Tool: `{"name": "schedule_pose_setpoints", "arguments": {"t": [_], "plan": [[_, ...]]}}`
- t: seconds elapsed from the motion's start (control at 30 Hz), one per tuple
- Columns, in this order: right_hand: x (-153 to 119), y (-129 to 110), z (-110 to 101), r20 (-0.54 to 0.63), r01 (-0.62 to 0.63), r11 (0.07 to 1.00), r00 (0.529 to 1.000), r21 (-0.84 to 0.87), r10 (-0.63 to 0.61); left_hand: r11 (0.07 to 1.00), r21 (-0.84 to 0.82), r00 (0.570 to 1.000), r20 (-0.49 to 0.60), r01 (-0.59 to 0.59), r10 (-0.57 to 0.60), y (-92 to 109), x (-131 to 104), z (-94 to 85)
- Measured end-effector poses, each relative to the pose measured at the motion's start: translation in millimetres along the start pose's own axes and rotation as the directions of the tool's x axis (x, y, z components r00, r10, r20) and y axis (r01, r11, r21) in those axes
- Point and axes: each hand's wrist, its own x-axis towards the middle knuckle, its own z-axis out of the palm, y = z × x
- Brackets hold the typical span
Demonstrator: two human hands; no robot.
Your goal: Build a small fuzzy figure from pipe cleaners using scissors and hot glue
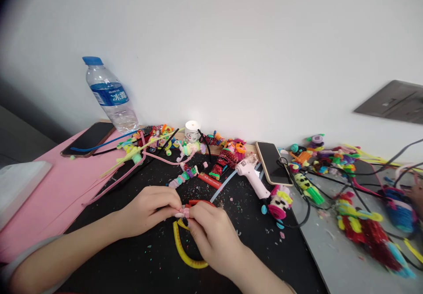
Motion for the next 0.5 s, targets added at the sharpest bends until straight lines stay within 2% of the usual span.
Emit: {"name": "schedule_pose_setpoints", "arguments": {"t": [0.1,0.17,0.27,0.33,0.4,0.5], "plan": [[0.2,-1.1,-0.9,-0.003,0.039,0.999,0.999,0.033,-0.039,0.999,0.031,0.998,0.054,0.016,-0.018,-1.1,-1.2,-1.9],[0.3,-3.4,-2.0,-0.046,0.088,0.994,0.995,0.066,-0.085,0.998,0.069,0.999,0.046,0.015,-0.018,-0.8,-2.1,-3.5],[0.0,-6.3,-3.9,-0.111,0.127,0.988,0.987,0.093,-0.117,0.983,0.159,0.993,-0.096,0.090,-0.075,-1.8,-2.6,-9.5],[-0.6,-6.5,-4.6,-0.139,0.109,0.990,0.986,0.094,-0.095,0.952,0.206,0.954,-0.244,0.225,-0.172,-6.0,-1.9,-17.3],[-1.3,-5.4,-5.0,-0.159,0.082,0.992,0.985,0.096,-0.066,0.895,0.254,0.890,-0.375,0.368,-0.259,-13.6,-0.2,-28.2],[-2.2,-2.9,-5.2,-0.184,0.060,0.994,0.982,0.096,-0.041,0.779,0.355,0.791,-0.547,0.517,-0.275,-28.3,3.2,-48.6]]}}
